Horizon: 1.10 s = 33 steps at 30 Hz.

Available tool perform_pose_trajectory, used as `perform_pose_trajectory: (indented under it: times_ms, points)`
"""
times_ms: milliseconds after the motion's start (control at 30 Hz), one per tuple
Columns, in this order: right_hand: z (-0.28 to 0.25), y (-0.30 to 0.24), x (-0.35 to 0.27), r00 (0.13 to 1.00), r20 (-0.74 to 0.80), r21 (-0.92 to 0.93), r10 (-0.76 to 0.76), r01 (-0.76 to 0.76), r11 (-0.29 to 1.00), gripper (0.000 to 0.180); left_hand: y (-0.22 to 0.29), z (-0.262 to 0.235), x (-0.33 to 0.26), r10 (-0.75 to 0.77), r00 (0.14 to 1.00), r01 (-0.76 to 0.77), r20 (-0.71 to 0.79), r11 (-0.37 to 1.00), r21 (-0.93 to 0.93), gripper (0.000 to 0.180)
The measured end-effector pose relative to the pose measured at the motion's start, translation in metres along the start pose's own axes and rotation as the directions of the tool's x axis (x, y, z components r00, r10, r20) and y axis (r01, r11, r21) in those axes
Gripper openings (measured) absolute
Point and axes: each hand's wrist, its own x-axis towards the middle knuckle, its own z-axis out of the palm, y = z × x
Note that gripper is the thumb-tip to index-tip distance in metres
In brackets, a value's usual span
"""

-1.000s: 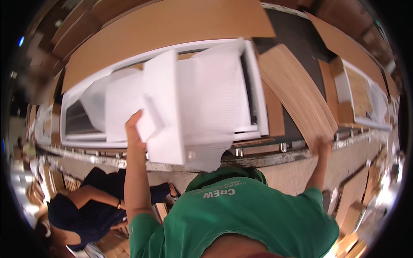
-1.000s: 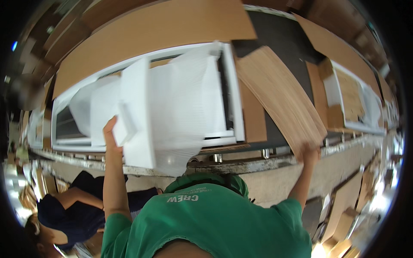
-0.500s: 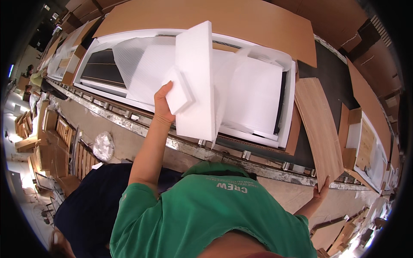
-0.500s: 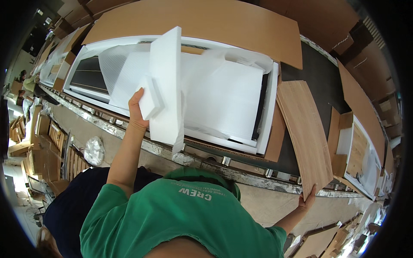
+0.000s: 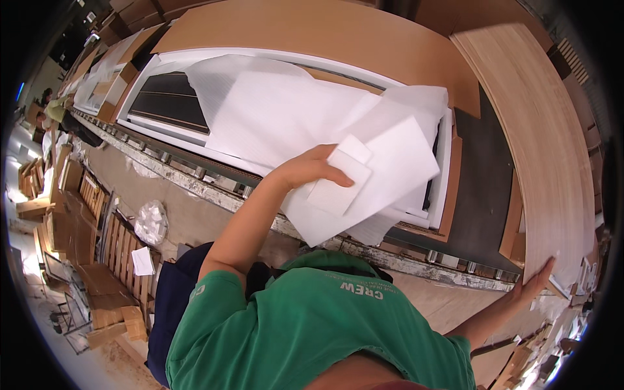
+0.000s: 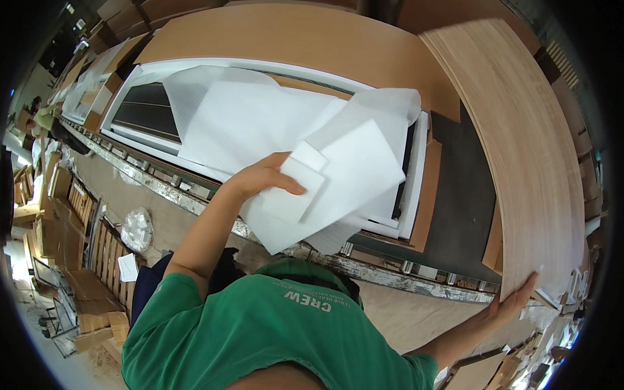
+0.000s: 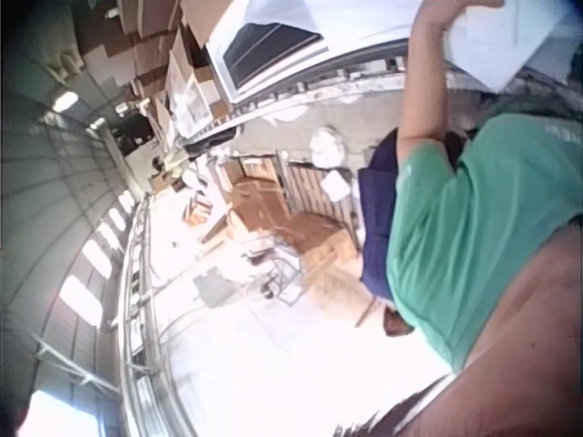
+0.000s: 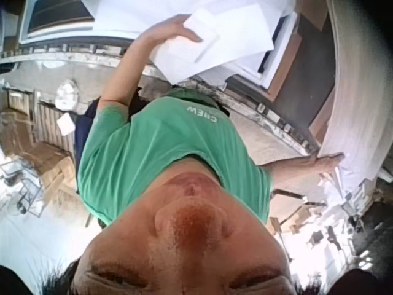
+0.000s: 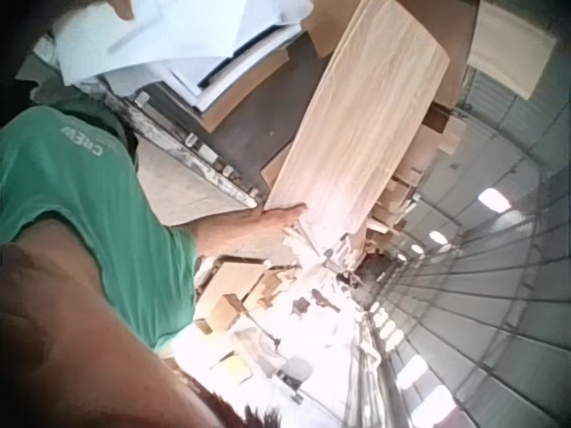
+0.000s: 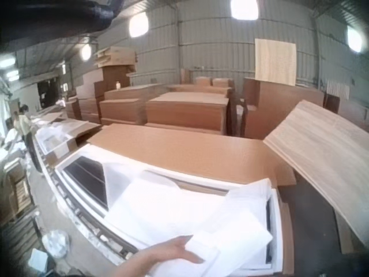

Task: The person places foam inserts and wooden panels into a cardboard box on a conveyor line, then covers the items with protective sheets and adds further panels and foam.

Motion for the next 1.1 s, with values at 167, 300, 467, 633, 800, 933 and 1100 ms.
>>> perform_pose_trajectory:
  times_ms: [167,300,467,633,800,933,1100]
  points:
    - [0.095,0.067,0.033,0.756,0.631,0.210,0.176,-0.384,0.899,0.035,0.002,-0.010,-0.004,-0.116,0.960,0.060,0.256,0.974,0.216,0.075]
    - [0.225,0.071,-0.051,0.541,0.733,0.021,0.411,-0.623,0.782,0.045,-0.017,-0.026,-0.056,0.209,0.884,-0.277,0.419,0.955,0.109,0.090]
    - [0.263,0.148,-0.132,0.508,0.600,-0.469,0.618,-0.403,0.786,0.051,-0.038,-0.054,-0.100,0.199,0.948,-0.122,0.250,0.948,-0.292,0.098]
    - [0.245,0.157,-0.131,0.584,0.585,-0.778,0.563,0.206,0.594,0.045,-0.082,-0.041,-0.122,0.223,0.975,-0.181,0.021,0.840,-0.511,0.091]
    - [0.189,0.098,-0.133,0.466,0.850,-0.359,-0.247,0.854,0.377,0.034,-0.088,0.021,-0.093,0.268,0.931,-0.365,-0.249,0.705,-0.608,0.078]
    - [0.083,0.069,-0.120,0.611,0.789,-0.159,-0.062,0.302,0.940,0.023,-0.066,0.135,-0.037,0.242,0.940,-0.342,-0.242,0.678,-0.651,0.060]
    - [-0.109,0.059,-0.100,0.593,0.695,0.082,0.408,-0.628,0.774,0.045,-0.083,0.319,0.036,0.163,0.987,-0.145,-0.003,0.870,-0.471,0.048]
